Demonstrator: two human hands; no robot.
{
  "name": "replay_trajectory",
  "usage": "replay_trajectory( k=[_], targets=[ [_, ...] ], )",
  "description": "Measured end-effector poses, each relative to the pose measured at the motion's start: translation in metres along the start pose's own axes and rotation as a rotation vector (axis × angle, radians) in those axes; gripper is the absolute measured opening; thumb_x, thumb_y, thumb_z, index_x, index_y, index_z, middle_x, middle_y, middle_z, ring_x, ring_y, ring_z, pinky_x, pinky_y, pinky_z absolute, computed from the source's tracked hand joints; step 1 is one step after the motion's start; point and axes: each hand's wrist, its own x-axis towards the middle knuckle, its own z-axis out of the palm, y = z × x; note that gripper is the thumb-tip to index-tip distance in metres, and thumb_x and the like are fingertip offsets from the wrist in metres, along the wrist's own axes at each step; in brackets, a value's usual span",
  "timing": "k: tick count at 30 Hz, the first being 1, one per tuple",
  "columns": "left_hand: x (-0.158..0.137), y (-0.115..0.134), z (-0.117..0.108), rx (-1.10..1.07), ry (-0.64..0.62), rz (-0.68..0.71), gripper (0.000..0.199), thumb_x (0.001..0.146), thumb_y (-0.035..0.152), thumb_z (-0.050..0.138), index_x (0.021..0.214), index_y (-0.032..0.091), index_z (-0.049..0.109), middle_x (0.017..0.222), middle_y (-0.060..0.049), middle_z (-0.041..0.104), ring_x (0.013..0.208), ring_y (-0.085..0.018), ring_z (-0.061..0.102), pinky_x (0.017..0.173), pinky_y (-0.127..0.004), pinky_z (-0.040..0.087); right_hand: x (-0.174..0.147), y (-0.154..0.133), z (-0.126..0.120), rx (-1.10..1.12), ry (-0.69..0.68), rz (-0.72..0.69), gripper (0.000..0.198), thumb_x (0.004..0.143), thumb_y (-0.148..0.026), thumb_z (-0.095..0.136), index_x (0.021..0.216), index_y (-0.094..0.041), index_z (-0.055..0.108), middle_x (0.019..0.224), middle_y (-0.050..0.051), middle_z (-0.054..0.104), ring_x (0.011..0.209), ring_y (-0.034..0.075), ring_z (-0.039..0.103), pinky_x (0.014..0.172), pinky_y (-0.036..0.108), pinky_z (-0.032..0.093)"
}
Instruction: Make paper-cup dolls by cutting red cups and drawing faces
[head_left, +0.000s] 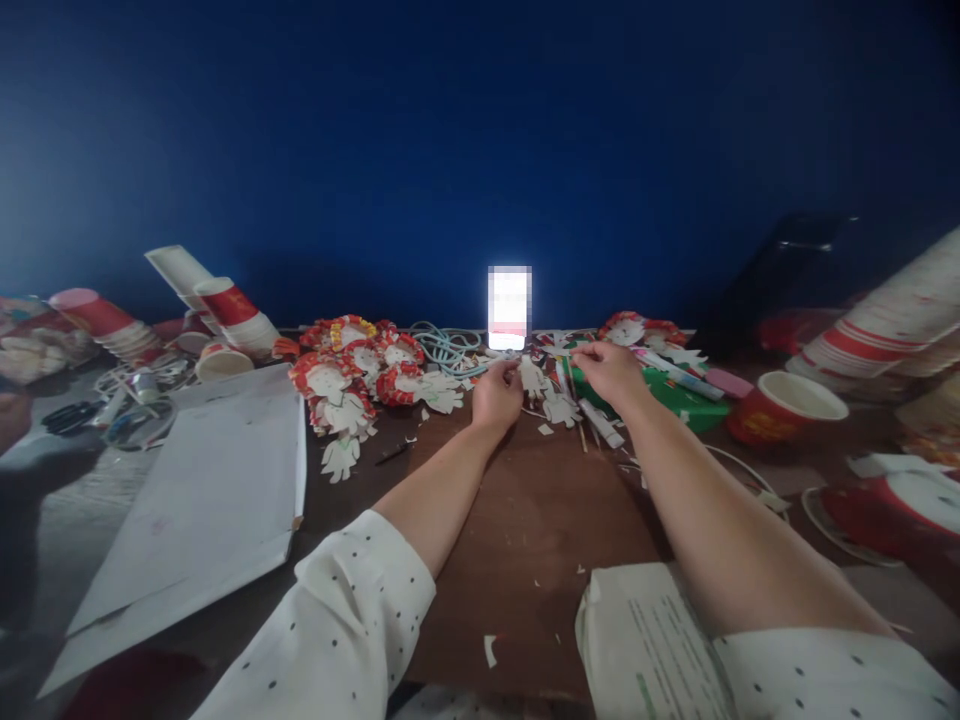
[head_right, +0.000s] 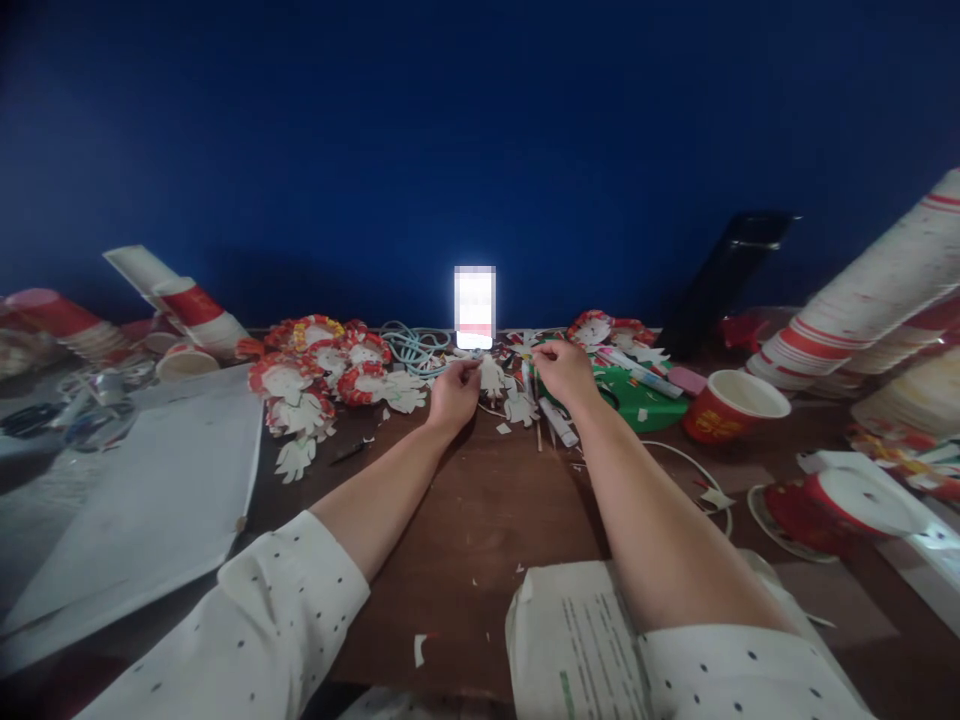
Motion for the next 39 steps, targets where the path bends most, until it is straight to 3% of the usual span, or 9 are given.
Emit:
replay_trajectory(
  k=[6, 12, 23, 30, 39],
  targets=[
    [-0.001, 0.000, -0.001, 0.034, 0.007, -0.009, 0.032, 0.083, 0.022, 0.051, 0.113, 0.016, 0.060, 0.092, -0.008, 0.070, 0.089, -0.022, 0.064, 0.080, -0.033, 0.047, 0.008, 0.022, 0.007, 0.002, 0.040, 0.051, 0.029, 0.077, -0.030, 0.054, 0.092, -0.016, 0.073, 0.081, 0.004, 0.071, 0.067, 0.016, 0.061, 0.067, 0.026, 0.046],
    [0.000, 0.001, -0.001, 0.056, -0.007, -0.012, 0.030, 0.085, 0.022, 0.049, 0.112, 0.018, 0.060, 0.093, -0.008, 0.070, 0.088, -0.021, 0.063, 0.080, -0.032, 0.047, 0.003, 0.019, 0.009, -0.076, -0.014, 0.047, 0.029, 0.078, -0.030, 0.053, 0.095, -0.017, 0.073, 0.077, 0.004, 0.071, 0.070, 0.016, 0.062, 0.069, 0.025, 0.045],
    [-0.001, -0.001, 0.003, -0.056, -0.031, 0.082, 0.031, 0.084, 0.020, 0.050, 0.112, 0.017, 0.061, 0.095, -0.007, 0.070, 0.090, -0.019, 0.064, 0.084, -0.031, 0.047, 0.005, 0.031, 0.013, -0.088, -0.026, 0.008, 0.028, 0.078, -0.029, 0.051, 0.094, -0.018, 0.072, 0.088, 0.004, 0.072, 0.082, 0.017, 0.064, 0.074, 0.026, 0.045],
    [-0.003, 0.000, 0.001, 0.023, -0.064, 0.052, 0.030, 0.085, 0.025, 0.049, 0.110, 0.020, 0.065, 0.091, -0.007, 0.071, 0.085, -0.021, 0.063, 0.080, -0.032, 0.047, 0.003, 0.035, 0.019, -0.205, -0.036, -0.047, 0.030, 0.080, -0.034, 0.051, 0.097, -0.020, 0.071, 0.098, 0.006, 0.071, 0.091, 0.021, 0.063, 0.078, 0.030, 0.044],
    [-0.003, -0.004, 0.004, -0.012, -0.072, 0.051, 0.030, 0.084, 0.025, 0.049, 0.109, 0.021, 0.064, 0.083, -0.006, 0.070, 0.079, -0.019, 0.063, 0.076, -0.030, 0.047, 0.005, 0.038, 0.020, -0.259, -0.047, -0.039, 0.032, 0.080, -0.038, 0.051, 0.099, -0.022, 0.071, 0.099, 0.007, 0.071, 0.090, 0.024, 0.062, 0.071, 0.032, 0.043]
  ],
)
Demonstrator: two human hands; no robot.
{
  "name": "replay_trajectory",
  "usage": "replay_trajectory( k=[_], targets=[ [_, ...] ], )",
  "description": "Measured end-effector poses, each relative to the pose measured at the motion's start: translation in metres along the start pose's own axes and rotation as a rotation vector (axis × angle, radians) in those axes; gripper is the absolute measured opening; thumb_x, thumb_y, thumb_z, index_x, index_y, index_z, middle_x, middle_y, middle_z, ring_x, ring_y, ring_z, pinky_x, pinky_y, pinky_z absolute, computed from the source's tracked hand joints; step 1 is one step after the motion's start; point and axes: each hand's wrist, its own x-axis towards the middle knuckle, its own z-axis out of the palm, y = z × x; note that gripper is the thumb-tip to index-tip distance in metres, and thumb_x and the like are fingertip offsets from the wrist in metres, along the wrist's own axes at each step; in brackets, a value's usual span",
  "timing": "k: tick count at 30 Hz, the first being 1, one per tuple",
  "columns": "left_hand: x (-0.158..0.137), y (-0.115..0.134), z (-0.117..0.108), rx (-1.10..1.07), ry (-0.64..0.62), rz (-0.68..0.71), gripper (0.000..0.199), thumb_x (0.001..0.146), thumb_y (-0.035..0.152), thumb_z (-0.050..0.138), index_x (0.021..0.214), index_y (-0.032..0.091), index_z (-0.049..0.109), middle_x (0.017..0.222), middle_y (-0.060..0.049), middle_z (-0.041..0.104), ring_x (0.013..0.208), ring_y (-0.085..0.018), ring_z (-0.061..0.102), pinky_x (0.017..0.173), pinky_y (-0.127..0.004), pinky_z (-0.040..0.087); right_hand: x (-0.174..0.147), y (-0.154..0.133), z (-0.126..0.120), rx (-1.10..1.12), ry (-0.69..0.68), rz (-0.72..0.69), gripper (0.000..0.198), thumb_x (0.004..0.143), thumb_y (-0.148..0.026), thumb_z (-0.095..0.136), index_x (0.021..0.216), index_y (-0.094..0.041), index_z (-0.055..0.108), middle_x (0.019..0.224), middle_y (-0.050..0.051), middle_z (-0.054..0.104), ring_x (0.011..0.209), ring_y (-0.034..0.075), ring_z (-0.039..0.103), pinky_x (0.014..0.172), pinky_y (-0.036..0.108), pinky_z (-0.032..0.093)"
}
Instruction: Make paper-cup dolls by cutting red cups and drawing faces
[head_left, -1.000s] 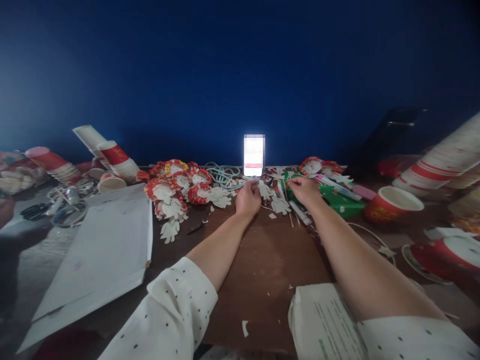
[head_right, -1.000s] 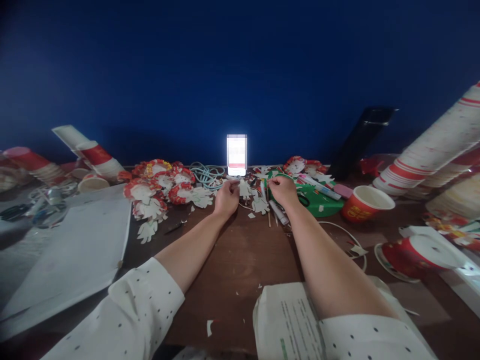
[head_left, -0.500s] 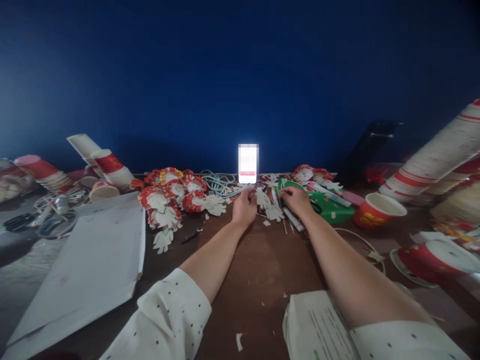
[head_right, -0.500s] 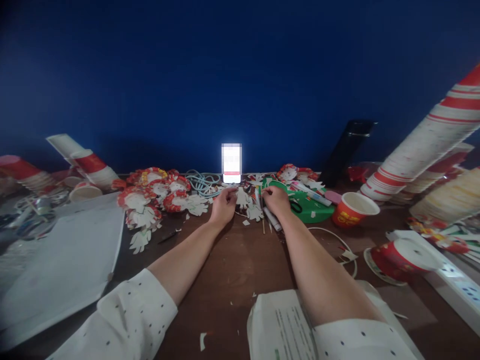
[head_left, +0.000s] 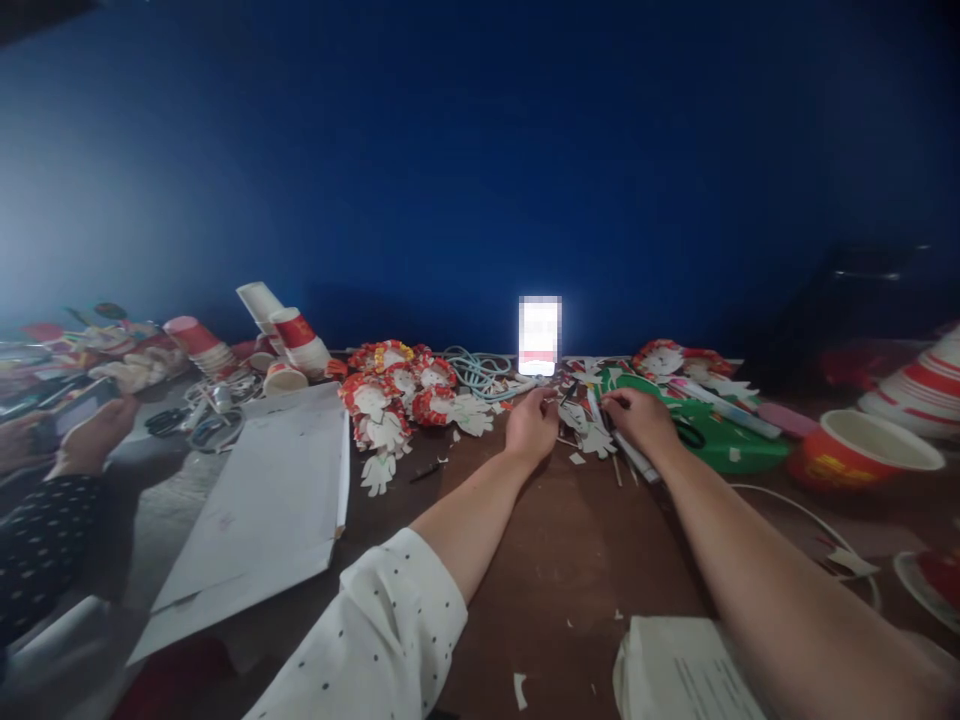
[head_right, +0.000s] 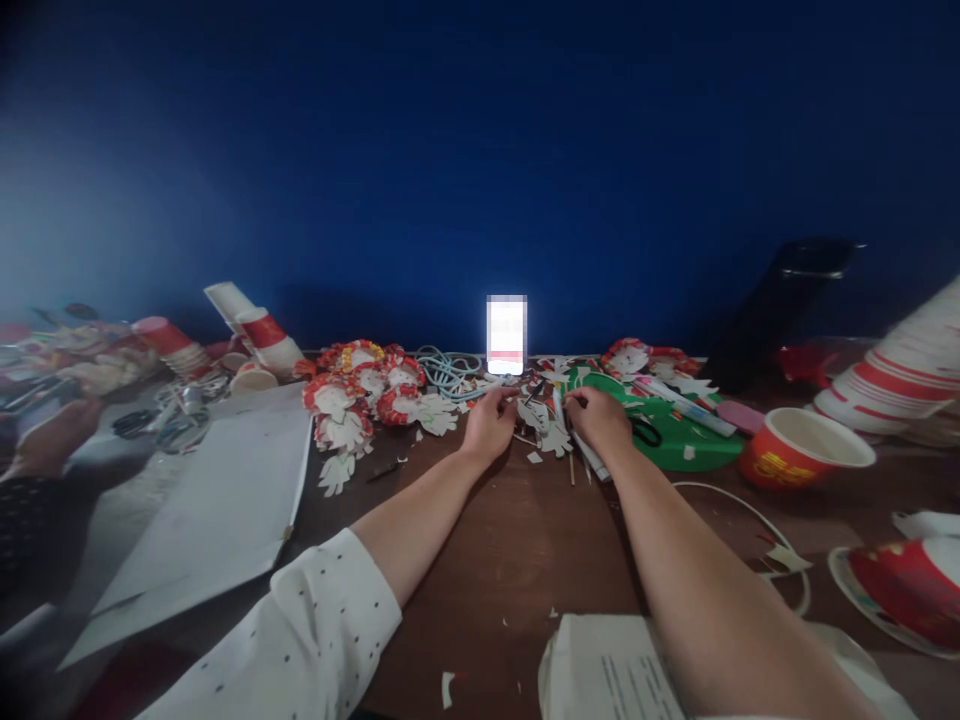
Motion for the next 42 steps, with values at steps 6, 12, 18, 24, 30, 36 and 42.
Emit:
replay_trajectory(
  k=[6, 12, 18, 24, 30, 36, 42],
  targets=[
    [-0.003, 0.007, -0.003, 0.004, 0.044, 0.002, 0.028, 0.084, 0.024, 0.048, 0.105, 0.020, 0.066, 0.083, -0.005, 0.069, 0.077, -0.017, 0.062, 0.074, -0.028, 0.047, 0.001, 0.002, 0.004, -0.001, 0.036, 0.004, 0.031, 0.078, -0.037, 0.052, 0.096, -0.022, 0.073, 0.097, 0.006, 0.072, 0.087, 0.023, 0.062, 0.069, 0.031, 0.042],
    [-0.003, 0.010, -0.004, -0.041, 0.118, 0.022, 0.027, 0.083, 0.020, 0.047, 0.101, 0.018, 0.067, 0.082, -0.004, 0.069, 0.078, -0.015, 0.060, 0.076, -0.025, 0.045, 0.006, 0.005, 0.006, 0.021, 0.041, -0.003, 0.029, 0.076, -0.037, 0.054, 0.092, -0.023, 0.073, 0.092, 0.006, 0.072, 0.079, 0.021, 0.062, 0.065, 0.030, 0.042],
    [-0.006, 0.011, -0.002, -0.050, 0.121, 0.002, 0.026, 0.083, 0.021, 0.047, 0.100, 0.018, 0.067, 0.074, -0.002, 0.065, 0.069, -0.013, 0.057, 0.069, -0.024, 0.045, 0.007, 0.008, 0.007, 0.011, 0.024, -0.008, 0.030, 0.077, -0.037, 0.053, 0.095, -0.023, 0.073, 0.096, 0.006, 0.071, 0.082, 0.021, 0.062, 0.067, 0.030, 0.043],
    [-0.006, 0.011, -0.002, -0.018, 0.119, 0.003, 0.026, 0.083, 0.020, 0.047, 0.099, 0.019, 0.068, 0.083, -0.003, 0.069, 0.076, -0.014, 0.060, 0.074, -0.025, 0.046, 0.005, 0.005, 0.006, 0.037, 0.009, -0.004, 0.029, 0.078, -0.035, 0.053, 0.095, -0.022, 0.073, 0.098, 0.006, 0.071, 0.087, 0.022, 0.063, 0.073, 0.031, 0.044],
    [-0.009, 0.015, -0.001, 0.018, 0.115, 0.091, 0.026, 0.081, 0.016, 0.048, 0.097, 0.019, 0.069, 0.090, -0.004, 0.070, 0.079, -0.014, 0.061, 0.077, -0.025, 0.045, -0.008, -0.008, -0.006, 0.067, -0.003, -0.010, 0.029, 0.081, -0.027, 0.049, 0.097, -0.019, 0.072, 0.100, 0.007, 0.072, 0.092, 0.021, 0.063, 0.080, 0.030, 0.045],
    [-0.010, 0.014, 0.002, 0.076, 0.065, 0.161, 0.027, 0.081, 0.024, 0.049, 0.099, 0.019, 0.069, 0.080, -0.002, 0.068, 0.073, -0.015, 0.059, 0.073, -0.026, 0.045, -0.005, -0.005, 0.001, 0.066, 0.047, 0.033, 0.025, 0.081, -0.030, 0.050, 0.092, -0.025, 0.072, 0.098, 0.001, 0.072, 0.089, 0.017, 0.064, 0.075, 0.025, 0.045],
    [-0.010, 0.017, 0.001, 0.137, 0.013, 0.193, 0.029, 0.081, 0.026, 0.048, 0.099, 0.020, 0.069, 0.073, -0.001, 0.065, 0.068, -0.015, 0.057, 0.071, -0.025, 0.043, -0.008, -0.006, -0.001, 0.097, 0.127, 0.035, 0.026, 0.083, -0.029, 0.048, 0.094, -0.025, 0.071, 0.100, 0.002, 0.072, 0.094, 0.017, 0.063, 0.082, 0.027, 0.044]
  ],
)
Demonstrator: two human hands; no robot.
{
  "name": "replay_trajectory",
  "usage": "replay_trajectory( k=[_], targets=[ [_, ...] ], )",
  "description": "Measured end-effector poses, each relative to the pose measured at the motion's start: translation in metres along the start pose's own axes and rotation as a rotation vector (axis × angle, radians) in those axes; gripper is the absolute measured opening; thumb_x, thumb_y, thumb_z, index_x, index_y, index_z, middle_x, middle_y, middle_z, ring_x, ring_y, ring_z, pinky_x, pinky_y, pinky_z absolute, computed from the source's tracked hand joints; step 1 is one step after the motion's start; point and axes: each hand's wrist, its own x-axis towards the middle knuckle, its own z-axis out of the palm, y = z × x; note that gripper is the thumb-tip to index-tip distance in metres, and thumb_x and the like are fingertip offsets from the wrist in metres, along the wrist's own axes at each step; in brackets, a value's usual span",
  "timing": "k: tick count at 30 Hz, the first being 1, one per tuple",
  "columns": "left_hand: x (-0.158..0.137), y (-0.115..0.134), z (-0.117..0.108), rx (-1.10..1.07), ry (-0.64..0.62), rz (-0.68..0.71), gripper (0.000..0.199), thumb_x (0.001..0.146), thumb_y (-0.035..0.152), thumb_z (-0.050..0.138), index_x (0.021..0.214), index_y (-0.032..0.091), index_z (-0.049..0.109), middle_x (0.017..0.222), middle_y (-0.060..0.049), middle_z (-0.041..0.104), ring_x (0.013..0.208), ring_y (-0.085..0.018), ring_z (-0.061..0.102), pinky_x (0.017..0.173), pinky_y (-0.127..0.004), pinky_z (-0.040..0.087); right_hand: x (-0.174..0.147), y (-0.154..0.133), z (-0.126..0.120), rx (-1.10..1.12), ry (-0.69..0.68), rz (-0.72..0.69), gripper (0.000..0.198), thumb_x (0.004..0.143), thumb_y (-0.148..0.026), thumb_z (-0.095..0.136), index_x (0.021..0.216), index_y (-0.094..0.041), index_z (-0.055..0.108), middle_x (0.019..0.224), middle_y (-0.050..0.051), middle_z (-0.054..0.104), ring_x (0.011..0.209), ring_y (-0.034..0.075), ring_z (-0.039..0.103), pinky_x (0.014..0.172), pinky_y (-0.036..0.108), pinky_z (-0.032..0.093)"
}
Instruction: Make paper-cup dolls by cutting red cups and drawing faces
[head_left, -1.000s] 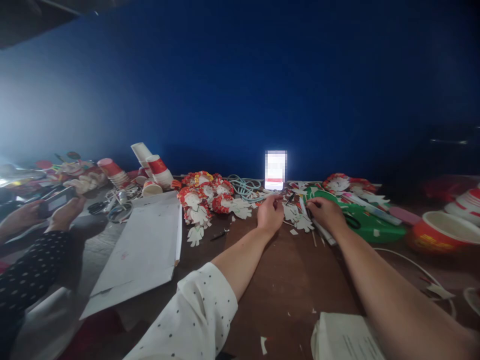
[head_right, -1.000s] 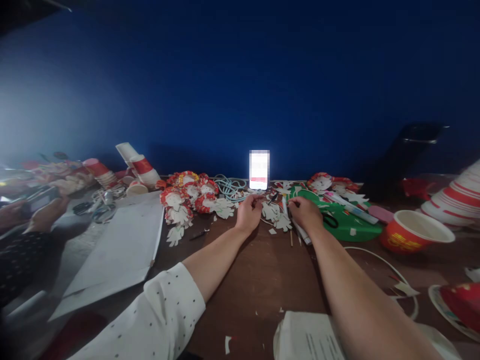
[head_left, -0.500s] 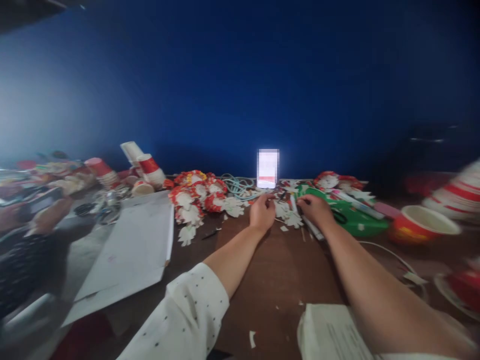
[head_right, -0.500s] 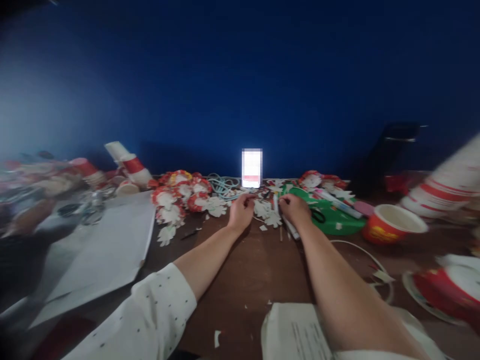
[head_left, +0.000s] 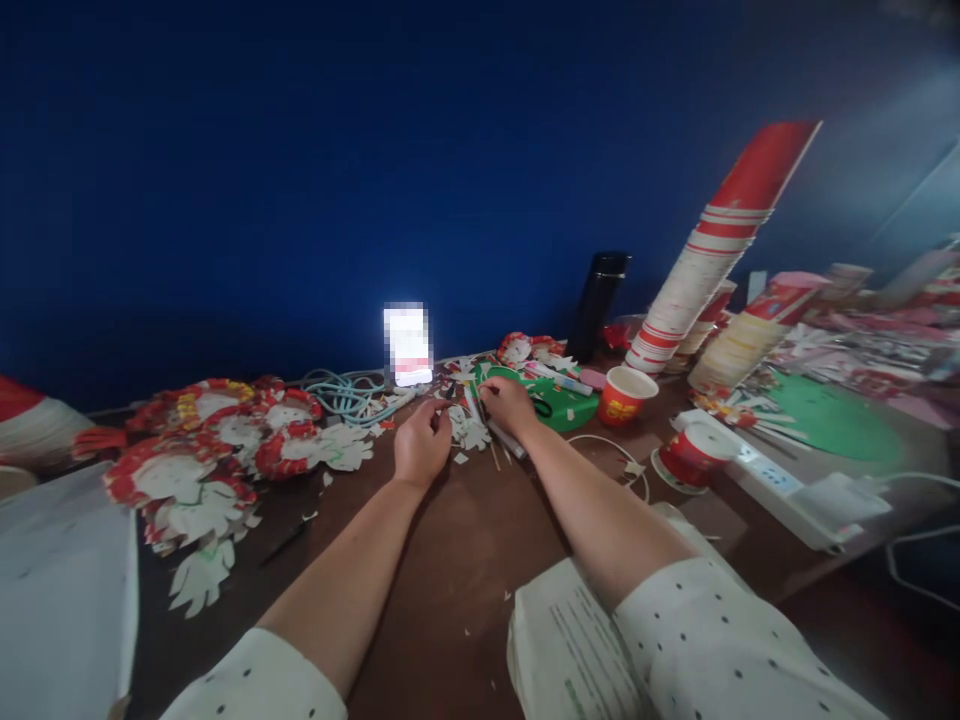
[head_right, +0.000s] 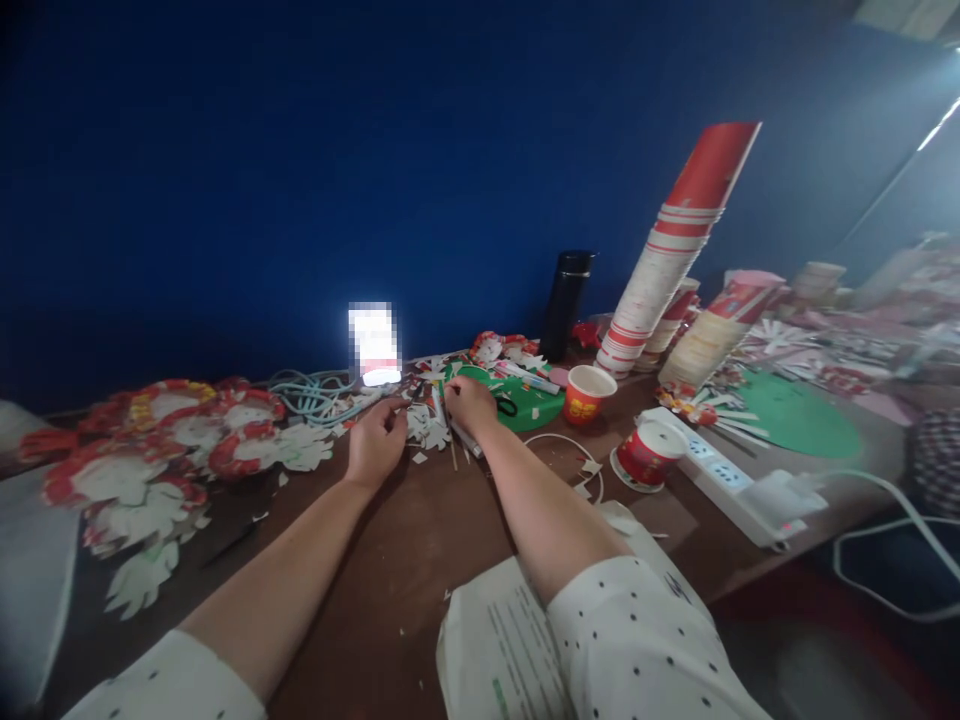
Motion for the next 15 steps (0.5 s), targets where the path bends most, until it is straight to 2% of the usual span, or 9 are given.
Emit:
replay_trajectory(
  k=[6, 15],
  targets=[
    [0.003, -0.001, 0.000, 0.026, -0.004, 0.033, 0.028, 0.082, 0.027, 0.048, 0.100, 0.020, 0.069, 0.071, -0.001, 0.065, 0.067, -0.015, 0.057, 0.067, -0.024, 0.041, 0.001, -0.008, -0.012, -0.012, 0.052, 0.018, 0.027, 0.085, -0.030, 0.046, 0.099, -0.025, 0.069, 0.105, 0.001, 0.070, 0.097, 0.018, 0.061, 0.085, 0.029, 0.044],
    [0.006, 0.000, -0.002, 0.070, -0.017, 0.006, 0.030, 0.083, 0.027, 0.048, 0.103, 0.020, 0.068, 0.071, -0.002, 0.064, 0.067, -0.015, 0.056, 0.066, -0.024, 0.039, 0.004, -0.025, -0.022, -0.049, -0.084, -0.009, 0.017, 0.080, -0.029, 0.054, 0.082, -0.025, 0.071, 0.093, 0.001, 0.071, 0.088, 0.018, 0.061, 0.077, 0.026, 0.043]
  ],
)
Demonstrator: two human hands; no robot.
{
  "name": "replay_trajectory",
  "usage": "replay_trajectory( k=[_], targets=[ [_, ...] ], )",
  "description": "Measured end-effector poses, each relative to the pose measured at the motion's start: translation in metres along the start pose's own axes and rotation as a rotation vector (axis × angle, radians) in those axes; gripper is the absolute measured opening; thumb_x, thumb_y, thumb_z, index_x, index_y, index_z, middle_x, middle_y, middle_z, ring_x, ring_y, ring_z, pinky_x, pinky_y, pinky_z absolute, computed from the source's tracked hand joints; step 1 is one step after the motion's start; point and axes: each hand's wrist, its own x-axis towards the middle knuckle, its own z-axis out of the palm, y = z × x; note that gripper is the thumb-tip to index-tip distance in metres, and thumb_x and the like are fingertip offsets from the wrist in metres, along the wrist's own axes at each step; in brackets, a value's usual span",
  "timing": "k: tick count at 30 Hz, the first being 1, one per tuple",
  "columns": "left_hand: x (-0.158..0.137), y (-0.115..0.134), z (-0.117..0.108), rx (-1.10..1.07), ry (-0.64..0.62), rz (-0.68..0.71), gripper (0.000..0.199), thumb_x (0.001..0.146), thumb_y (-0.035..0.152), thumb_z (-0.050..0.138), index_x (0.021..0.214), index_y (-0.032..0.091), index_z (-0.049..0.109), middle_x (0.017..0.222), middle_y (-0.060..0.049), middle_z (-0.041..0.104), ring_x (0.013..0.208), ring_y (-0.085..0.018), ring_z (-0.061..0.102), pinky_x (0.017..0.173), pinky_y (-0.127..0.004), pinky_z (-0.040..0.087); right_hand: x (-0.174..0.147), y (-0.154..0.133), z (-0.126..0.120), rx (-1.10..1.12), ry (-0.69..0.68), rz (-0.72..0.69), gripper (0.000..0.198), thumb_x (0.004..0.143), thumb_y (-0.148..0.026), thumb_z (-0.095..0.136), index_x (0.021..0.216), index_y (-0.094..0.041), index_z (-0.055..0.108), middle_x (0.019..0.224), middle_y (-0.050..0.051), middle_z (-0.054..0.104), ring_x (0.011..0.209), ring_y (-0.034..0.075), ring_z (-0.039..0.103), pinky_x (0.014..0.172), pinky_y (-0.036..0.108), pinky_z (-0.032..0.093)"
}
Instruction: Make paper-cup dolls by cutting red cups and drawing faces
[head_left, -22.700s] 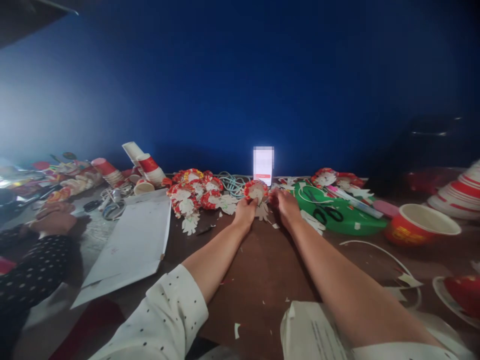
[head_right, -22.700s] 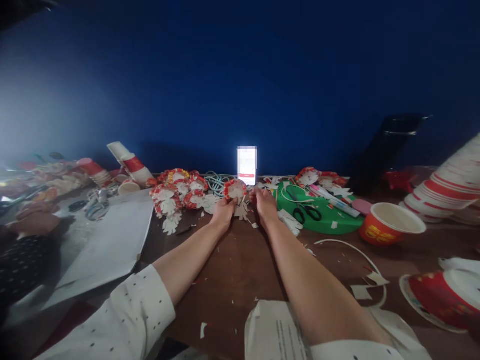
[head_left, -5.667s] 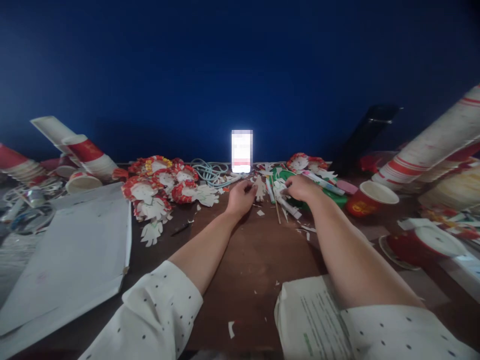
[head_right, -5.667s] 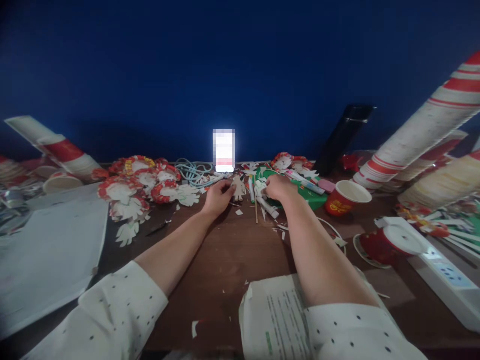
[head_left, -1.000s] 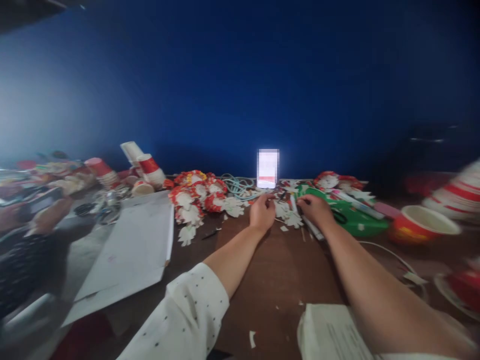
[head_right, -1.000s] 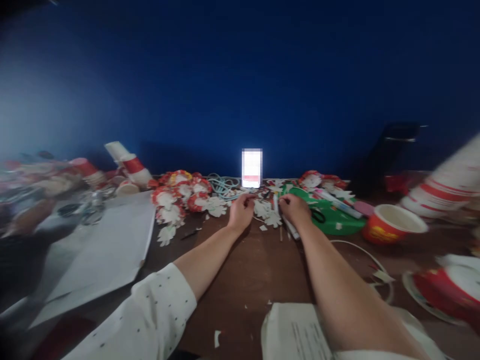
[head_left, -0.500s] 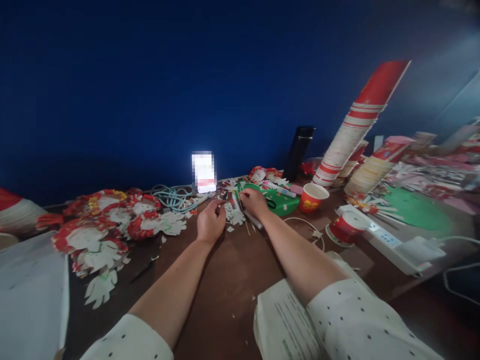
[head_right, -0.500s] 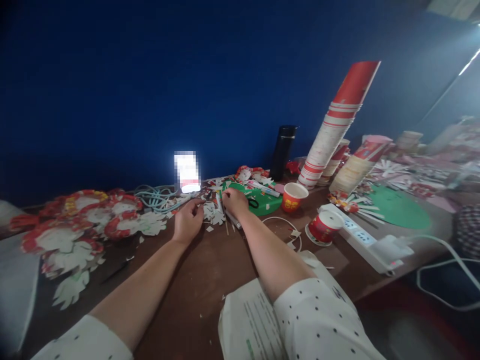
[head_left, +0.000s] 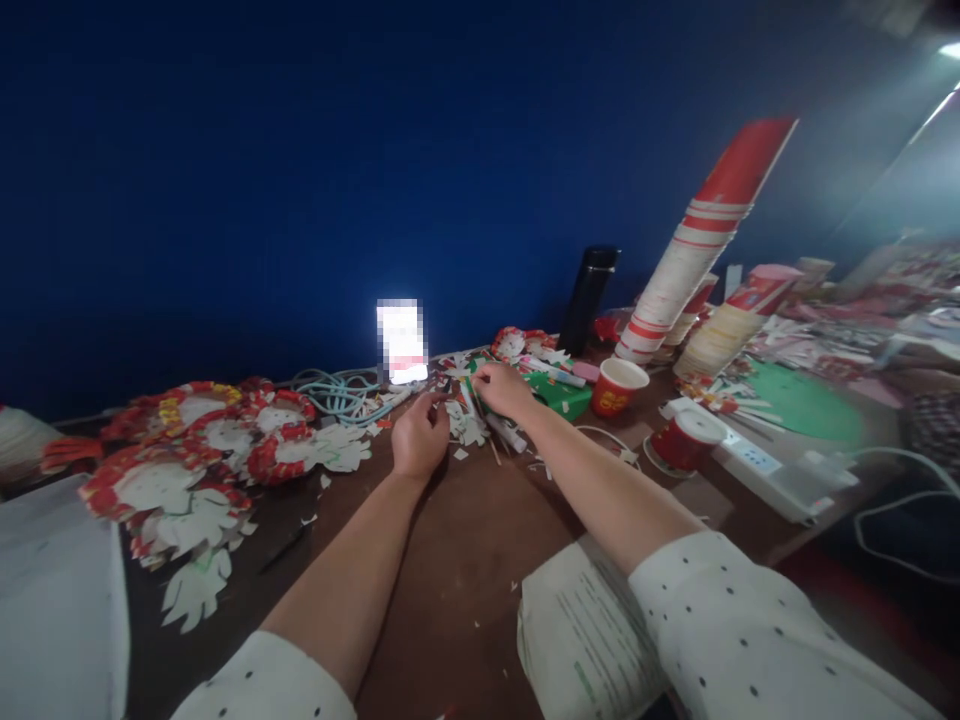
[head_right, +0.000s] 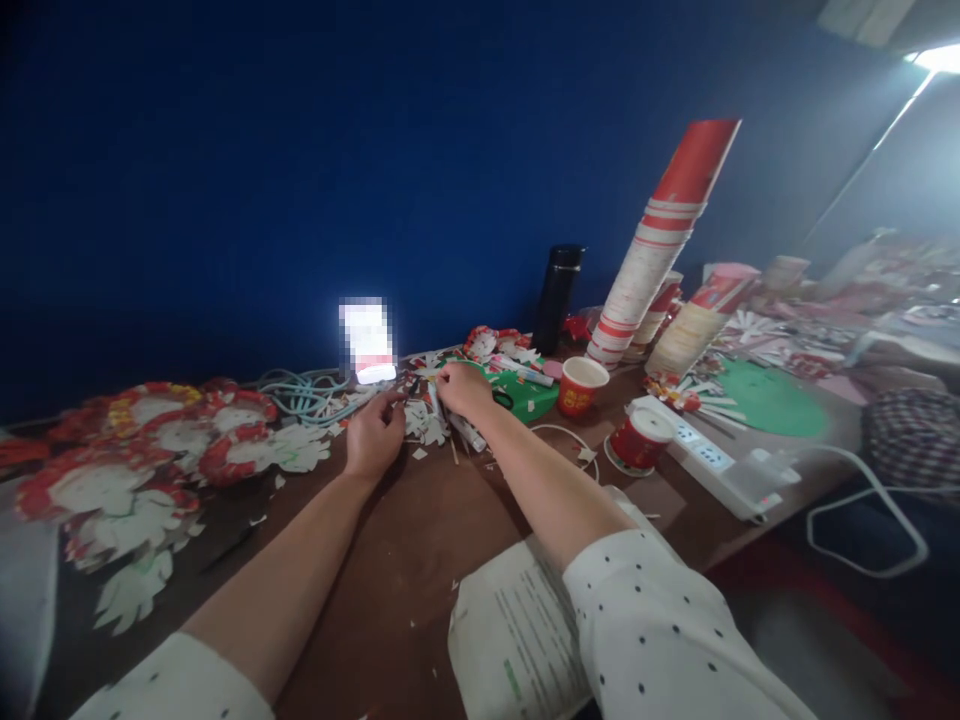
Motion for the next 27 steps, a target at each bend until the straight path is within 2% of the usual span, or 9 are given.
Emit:
replay_trajectory(
  k=[6, 12, 18, 27],
  targets=[
    [-0.003, -0.002, 0.002, -0.056, -0.019, 0.009, 0.028, 0.084, 0.028, 0.047, 0.101, 0.022, 0.068, 0.073, -0.001, 0.066, 0.065, -0.015, 0.057, 0.065, -0.024, 0.038, 0.002, 0.000, -0.005, -0.011, 0.003, 0.007, 0.019, 0.081, -0.030, 0.053, 0.081, -0.024, 0.071, 0.086, 0.003, 0.071, 0.082, 0.018, 0.062, 0.073, 0.026, 0.043],
    [-0.005, -0.001, 0.002, -0.059, -0.019, 0.003, 0.027, 0.084, 0.027, 0.047, 0.101, 0.022, 0.068, 0.075, -0.001, 0.067, 0.067, -0.015, 0.058, 0.066, -0.025, 0.039, 0.002, 0.010, 0.007, 0.103, -0.051, 0.070, 0.019, 0.079, -0.026, 0.054, 0.082, -0.021, 0.071, 0.072, 0.001, 0.071, 0.069, 0.014, 0.065, 0.064, 0.022, 0.044],
    [-0.005, -0.002, 0.001, -0.047, -0.043, -0.025, 0.028, 0.083, 0.028, 0.047, 0.102, 0.024, 0.068, 0.077, -0.001, 0.068, 0.071, -0.016, 0.060, 0.068, -0.025, 0.040, 0.003, 0.024, 0.015, 0.219, -0.060, 0.136, 0.022, 0.084, -0.026, 0.050, 0.088, -0.018, 0.070, 0.079, 0.002, 0.072, 0.066, 0.012, 0.065, 0.061, 0.020, 0.046],
    [-0.004, -0.002, 0.001, -0.043, -0.048, -0.007, 0.028, 0.083, 0.028, 0.046, 0.101, 0.022, 0.067, 0.079, -0.002, 0.068, 0.071, -0.016, 0.059, 0.069, -0.025, 0.040, 0.006, 0.028, 0.022, 0.273, -0.063, 0.125, 0.019, 0.081, -0.026, 0.053, 0.079, -0.019, 0.070, 0.076, 0.000, 0.072, 0.061, 0.011, 0.064, 0.060, 0.020, 0.045]
  ],
)
